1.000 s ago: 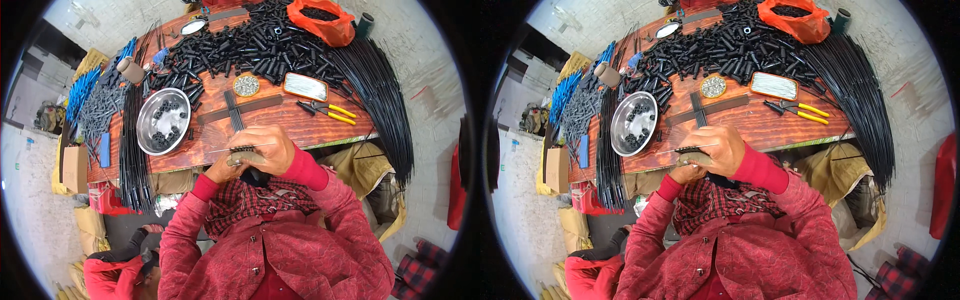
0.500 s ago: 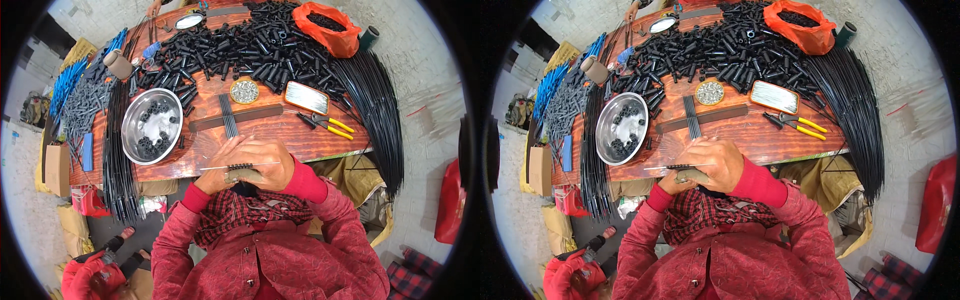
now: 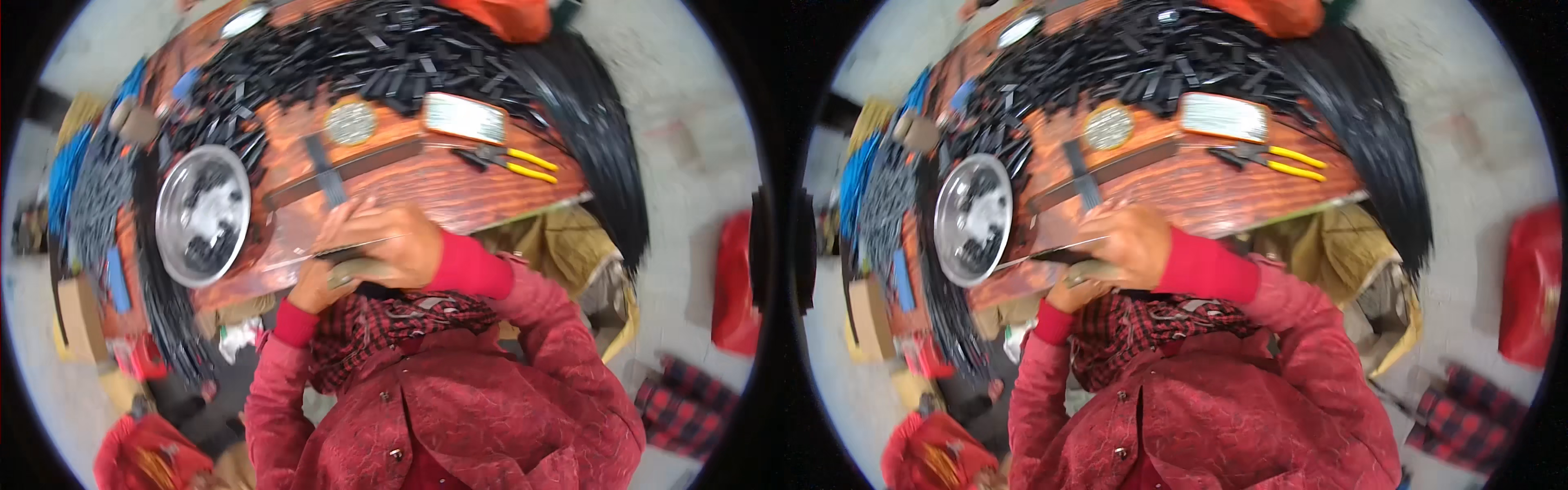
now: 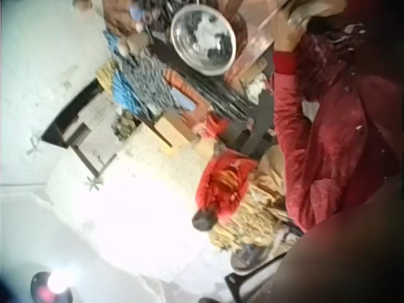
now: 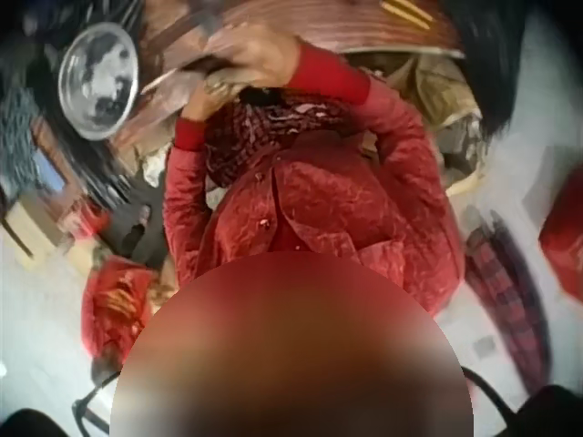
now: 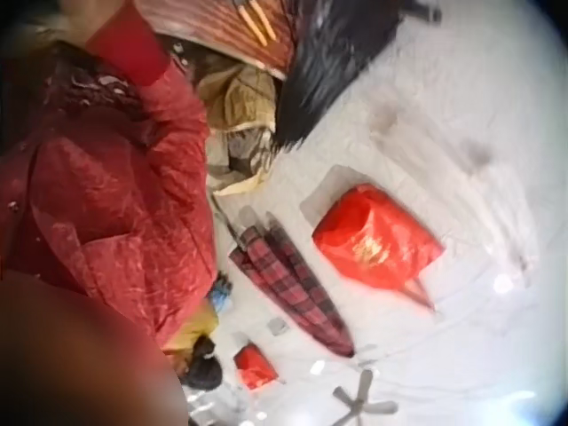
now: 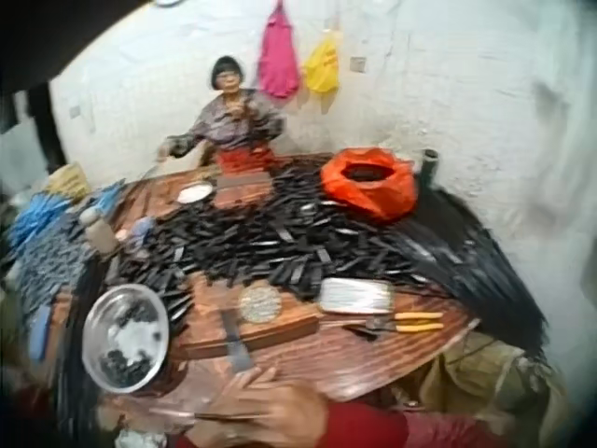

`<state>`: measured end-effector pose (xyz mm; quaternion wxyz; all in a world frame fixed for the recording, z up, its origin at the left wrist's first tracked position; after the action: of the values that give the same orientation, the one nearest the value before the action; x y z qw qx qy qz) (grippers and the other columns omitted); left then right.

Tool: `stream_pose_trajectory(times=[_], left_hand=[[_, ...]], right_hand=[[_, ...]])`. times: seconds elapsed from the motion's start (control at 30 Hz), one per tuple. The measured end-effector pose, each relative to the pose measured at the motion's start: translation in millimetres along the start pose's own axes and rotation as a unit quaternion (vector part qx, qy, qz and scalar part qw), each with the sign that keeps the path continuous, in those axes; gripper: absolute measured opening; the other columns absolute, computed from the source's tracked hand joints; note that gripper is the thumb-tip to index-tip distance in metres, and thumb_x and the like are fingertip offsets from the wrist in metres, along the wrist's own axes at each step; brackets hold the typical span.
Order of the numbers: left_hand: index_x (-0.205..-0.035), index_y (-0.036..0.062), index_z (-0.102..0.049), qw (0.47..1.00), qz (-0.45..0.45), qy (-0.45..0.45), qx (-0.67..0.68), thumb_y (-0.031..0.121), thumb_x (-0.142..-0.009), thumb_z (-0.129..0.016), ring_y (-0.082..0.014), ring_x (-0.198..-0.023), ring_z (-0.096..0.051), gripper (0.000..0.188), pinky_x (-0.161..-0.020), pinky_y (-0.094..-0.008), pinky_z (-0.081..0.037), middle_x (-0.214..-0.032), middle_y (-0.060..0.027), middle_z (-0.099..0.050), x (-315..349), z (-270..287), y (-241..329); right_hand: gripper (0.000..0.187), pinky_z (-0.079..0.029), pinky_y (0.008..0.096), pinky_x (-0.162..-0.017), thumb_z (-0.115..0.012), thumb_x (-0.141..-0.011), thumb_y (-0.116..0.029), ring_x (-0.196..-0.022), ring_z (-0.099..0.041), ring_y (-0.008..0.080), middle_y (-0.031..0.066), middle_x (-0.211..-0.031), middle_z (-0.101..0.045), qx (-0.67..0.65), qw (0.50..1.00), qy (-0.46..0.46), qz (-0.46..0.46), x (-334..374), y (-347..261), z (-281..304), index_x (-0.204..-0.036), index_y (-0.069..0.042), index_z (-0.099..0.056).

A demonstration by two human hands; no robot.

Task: Assembling rearview mirrors by sliding protective sleeves onto metal rods and inserting them into the mirror housing.

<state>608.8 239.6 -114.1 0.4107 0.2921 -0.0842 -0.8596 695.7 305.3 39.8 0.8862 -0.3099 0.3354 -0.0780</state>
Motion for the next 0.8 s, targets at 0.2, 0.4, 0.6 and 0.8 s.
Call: stream_pose_trajectory(times=[0.2, 0.4, 0.6, 0.8], left_hand=[[-0.137, 0.0074, -0.056, 0.996, 0.044, -0.001, 0.075, 0.031, -0.082, -0.071, -0.0387, -0.138, -0.039, 0.062, -0.115, -0.0495, -0.031, -0.151, -0.0149, -0.046, -57, 8, 29], [-0.129, 0.0167, -0.067, 0.992, 0.097, -0.076, 0.029, 0.026, -0.083, -0.072, -0.0432, -0.140, -0.036, 0.047, -0.114, -0.0527, -0.030, -0.153, -0.0163, -0.041, -80, 20, 45], [-0.127, 0.0175, -0.069, 0.992, 0.093, -0.088, 0.009, 0.023, -0.085, -0.069, -0.0433, -0.142, -0.033, 0.043, -0.116, -0.0538, -0.027, -0.156, -0.0162, -0.039, -78, 17, 43], [-0.124, 0.0167, -0.071, 0.990, 0.103, -0.098, -0.012, 0.022, -0.083, -0.068, -0.0423, -0.143, -0.033, 0.041, -0.117, -0.0535, -0.026, -0.155, -0.0155, -0.040, -80, 19, 42]], right_hand=[[0.030, -0.052, 0.0454, -0.075, -0.070, -0.079, -0.035, -0.092, -0.067, 0.0311, 0.0079, -0.095, -0.069, 0.008, 0.999, 0.009, -0.051, 30, 8, -10, -0.099, -0.013, -0.069], [0.029, -0.054, 0.0422, -0.074, -0.072, -0.082, -0.029, -0.090, -0.067, 0.0304, 0.0094, -0.099, -0.068, 0.161, 0.982, -0.016, -0.101, 95, 30, 76, -0.105, -0.012, -0.068], [0.018, -0.054, 0.0391, -0.079, -0.068, -0.086, -0.023, -0.094, -0.069, 0.0291, 0.0082, -0.098, -0.073, 0.351, 0.814, 0.088, -0.455, 221, 123, 287, -0.102, -0.017, -0.075], [0.018, -0.054, 0.0433, -0.079, -0.074, -0.082, -0.030, -0.092, -0.069, 0.0294, 0.0079, -0.095, -0.072, 0.517, 0.691, 0.091, -0.497, 289, 173, 331, -0.092, -0.015, -0.074]])
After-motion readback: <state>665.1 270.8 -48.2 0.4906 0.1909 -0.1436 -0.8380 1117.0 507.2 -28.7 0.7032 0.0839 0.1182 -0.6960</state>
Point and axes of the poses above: each hand's wrist, its own x-axis away from the middle knuckle, its own z-axis out of the back of the hand, y = z × x, the point moved 10 cm from there along -x, towards the middle knuckle
